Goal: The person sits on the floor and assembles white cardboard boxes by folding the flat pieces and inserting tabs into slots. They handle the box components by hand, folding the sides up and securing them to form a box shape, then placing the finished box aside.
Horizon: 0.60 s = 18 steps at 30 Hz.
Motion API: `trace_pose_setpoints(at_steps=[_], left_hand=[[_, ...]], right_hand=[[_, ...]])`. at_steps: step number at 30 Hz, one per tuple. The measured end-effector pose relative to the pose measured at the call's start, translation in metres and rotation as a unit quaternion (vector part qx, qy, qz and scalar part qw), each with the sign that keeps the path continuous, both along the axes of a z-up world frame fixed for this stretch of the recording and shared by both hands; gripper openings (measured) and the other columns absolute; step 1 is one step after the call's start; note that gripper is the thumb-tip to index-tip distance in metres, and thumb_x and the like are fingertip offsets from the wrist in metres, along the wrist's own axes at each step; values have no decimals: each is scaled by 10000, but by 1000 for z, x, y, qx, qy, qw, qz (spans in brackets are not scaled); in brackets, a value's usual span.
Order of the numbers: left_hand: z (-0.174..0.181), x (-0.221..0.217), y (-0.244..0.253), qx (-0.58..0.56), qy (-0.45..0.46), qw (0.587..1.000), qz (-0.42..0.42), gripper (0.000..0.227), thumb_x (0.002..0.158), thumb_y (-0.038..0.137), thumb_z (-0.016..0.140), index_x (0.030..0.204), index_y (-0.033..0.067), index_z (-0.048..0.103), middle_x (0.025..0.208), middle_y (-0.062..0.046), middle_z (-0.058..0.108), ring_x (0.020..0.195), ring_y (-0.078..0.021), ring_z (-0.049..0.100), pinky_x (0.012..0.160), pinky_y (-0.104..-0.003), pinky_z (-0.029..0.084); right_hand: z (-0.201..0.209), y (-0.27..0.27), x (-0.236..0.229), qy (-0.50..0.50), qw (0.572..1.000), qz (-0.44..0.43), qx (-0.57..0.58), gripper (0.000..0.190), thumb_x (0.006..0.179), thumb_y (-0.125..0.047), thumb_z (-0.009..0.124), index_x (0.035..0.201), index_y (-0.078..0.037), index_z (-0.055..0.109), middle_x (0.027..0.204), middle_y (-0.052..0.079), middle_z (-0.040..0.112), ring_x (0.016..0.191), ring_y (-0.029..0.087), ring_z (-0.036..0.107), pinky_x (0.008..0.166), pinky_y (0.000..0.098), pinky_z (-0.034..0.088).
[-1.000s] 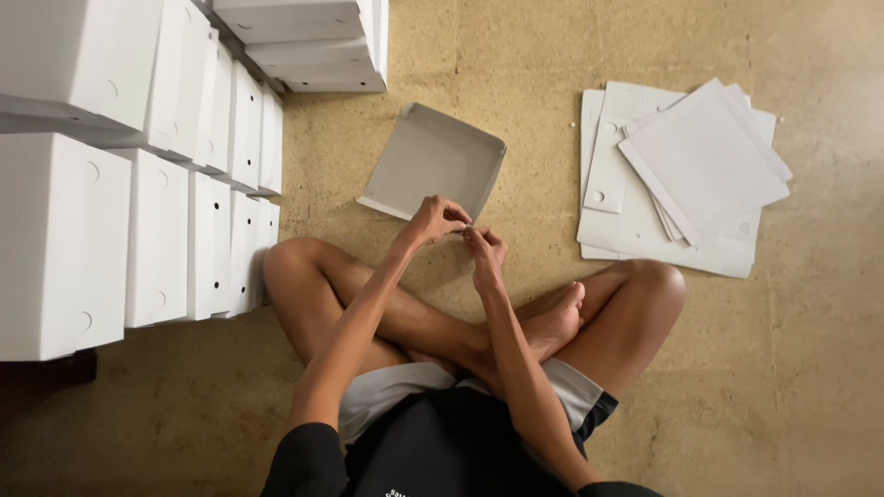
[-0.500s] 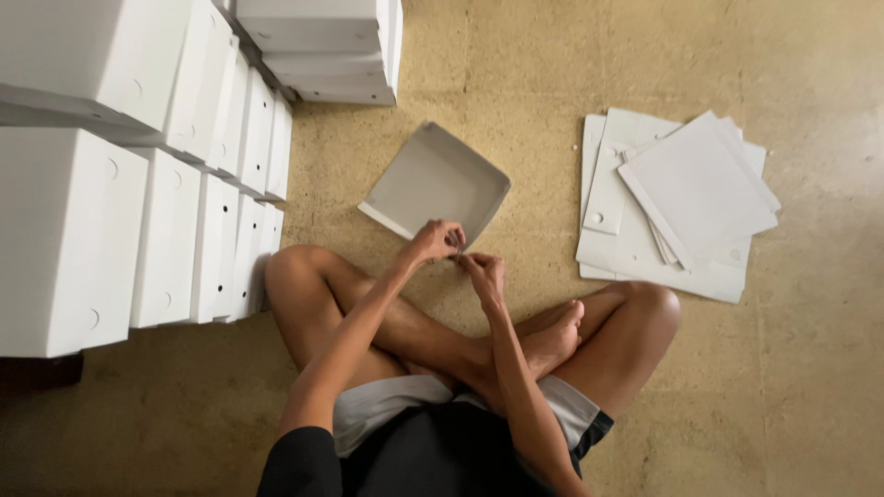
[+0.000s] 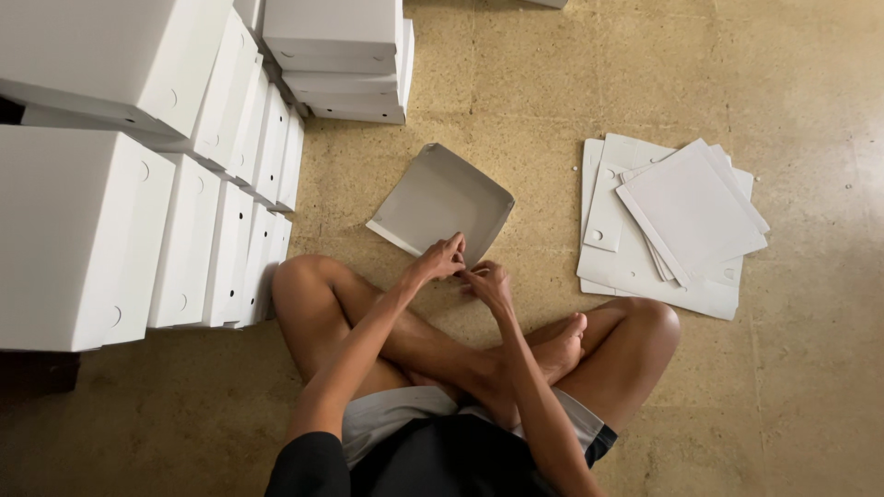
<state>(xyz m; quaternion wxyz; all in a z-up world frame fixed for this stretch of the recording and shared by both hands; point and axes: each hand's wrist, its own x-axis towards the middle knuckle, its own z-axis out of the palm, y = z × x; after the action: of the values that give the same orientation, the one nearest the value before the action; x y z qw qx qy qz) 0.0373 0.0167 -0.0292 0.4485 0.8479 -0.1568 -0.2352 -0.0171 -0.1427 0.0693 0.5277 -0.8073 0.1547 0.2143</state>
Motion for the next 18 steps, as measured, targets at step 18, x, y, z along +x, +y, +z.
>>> trace_pose_setpoints(at_steps=[18], left_hand=[[14, -18, -12, 88, -100, 991, -29, 246, 906, -61, 540, 958, 107, 711, 900, -107, 661, 872, -346, 683, 787, -422, 610]], right_hand=[[-44, 2, 4, 27, 995, -70, -65, 329, 756, -417, 704, 751, -89, 737, 634, 133, 700, 629, 242, 705, 621, 334, 561]])
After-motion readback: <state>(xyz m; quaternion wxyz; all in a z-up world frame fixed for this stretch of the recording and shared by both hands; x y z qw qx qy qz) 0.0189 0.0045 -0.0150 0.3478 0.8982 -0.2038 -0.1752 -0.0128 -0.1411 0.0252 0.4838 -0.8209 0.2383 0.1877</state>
